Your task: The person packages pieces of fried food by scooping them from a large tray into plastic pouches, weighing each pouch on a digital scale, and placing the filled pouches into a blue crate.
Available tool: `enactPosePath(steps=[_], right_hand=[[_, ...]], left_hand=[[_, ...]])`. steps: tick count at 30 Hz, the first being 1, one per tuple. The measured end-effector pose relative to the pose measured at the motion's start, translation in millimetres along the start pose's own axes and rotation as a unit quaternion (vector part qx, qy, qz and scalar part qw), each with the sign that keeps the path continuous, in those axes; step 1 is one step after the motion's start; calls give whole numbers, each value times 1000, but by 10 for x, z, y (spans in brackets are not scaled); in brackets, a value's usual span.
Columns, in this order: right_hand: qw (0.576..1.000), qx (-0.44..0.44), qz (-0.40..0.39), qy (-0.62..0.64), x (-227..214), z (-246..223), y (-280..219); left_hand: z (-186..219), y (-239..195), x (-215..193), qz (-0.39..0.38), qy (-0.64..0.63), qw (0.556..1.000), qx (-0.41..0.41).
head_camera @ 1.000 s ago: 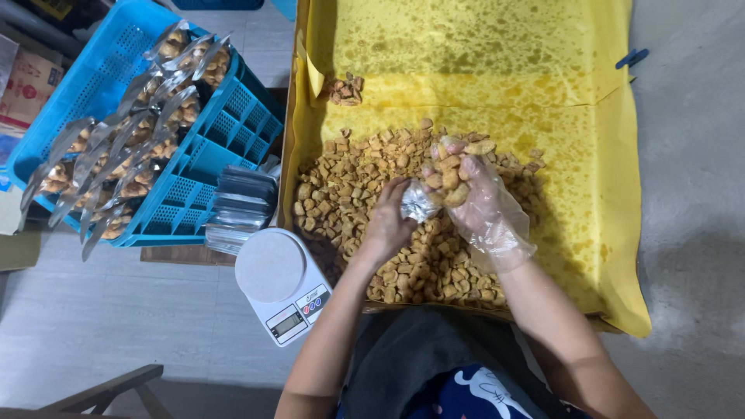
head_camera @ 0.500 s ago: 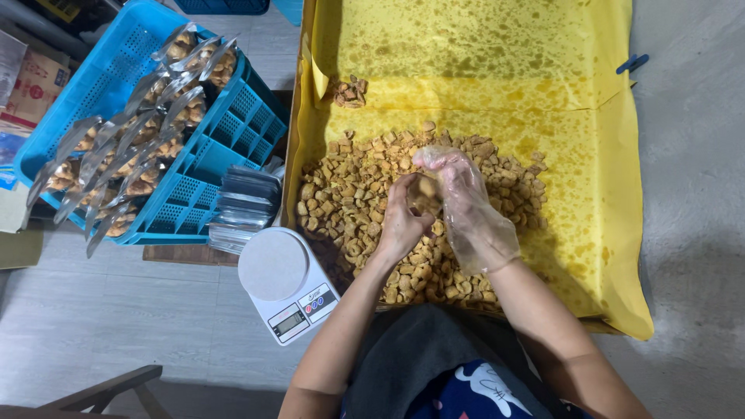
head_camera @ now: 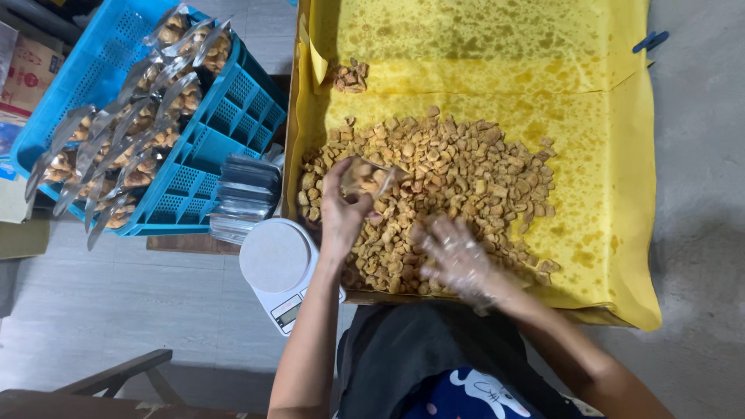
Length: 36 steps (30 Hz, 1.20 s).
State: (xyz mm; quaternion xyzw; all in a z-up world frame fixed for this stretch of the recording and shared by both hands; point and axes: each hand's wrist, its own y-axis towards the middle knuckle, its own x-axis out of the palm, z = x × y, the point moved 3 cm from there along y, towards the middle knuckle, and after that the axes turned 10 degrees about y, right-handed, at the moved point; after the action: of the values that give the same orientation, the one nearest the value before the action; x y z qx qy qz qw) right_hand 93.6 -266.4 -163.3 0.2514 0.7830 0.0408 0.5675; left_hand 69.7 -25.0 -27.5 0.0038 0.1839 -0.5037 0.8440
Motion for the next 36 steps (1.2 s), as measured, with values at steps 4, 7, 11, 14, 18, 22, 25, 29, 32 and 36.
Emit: enactPosePath(steps=[4, 7, 11, 14, 18, 22, 25, 29, 32, 36], right_hand=[[858, 138, -495, -4, 340, -337, -12], [862, 199, -466, -14, 83, -236, 295], [862, 287, -418, -10, -48, 141, 534], [859, 348, -376, 4, 68, 356, 543], [850, 366, -379, -15, 262, 209, 460], [846, 350, -401, 11, 171, 27, 371], [812, 428, -394, 44, 133, 43, 501], [829, 374, -413, 35, 343, 66, 398], [842, 355, -406, 24, 614, 307, 102], [894, 274, -349, -68, 1159, 465, -245]], left_hand=[[15, -171, -203, 39, 21, 998, 49], [-25, -270, -280, 44, 42, 998, -4], [-81, -382, -330, 44, 25, 999, -15], [-153, -404, -298, 37, 28, 999, -18], [-194, -403, -233, 17, 15, 1000, -22], [-213, -370, -160, 2, 32, 999, -10], [-245, -352, -89, -23, -19, 999, -15], [-202, -325, -67, -37, 19, 999, -10], [-187, -257, -6, -45, 28, 998, -16], [-169, -193, 145, -69, 57, 996, -5]])
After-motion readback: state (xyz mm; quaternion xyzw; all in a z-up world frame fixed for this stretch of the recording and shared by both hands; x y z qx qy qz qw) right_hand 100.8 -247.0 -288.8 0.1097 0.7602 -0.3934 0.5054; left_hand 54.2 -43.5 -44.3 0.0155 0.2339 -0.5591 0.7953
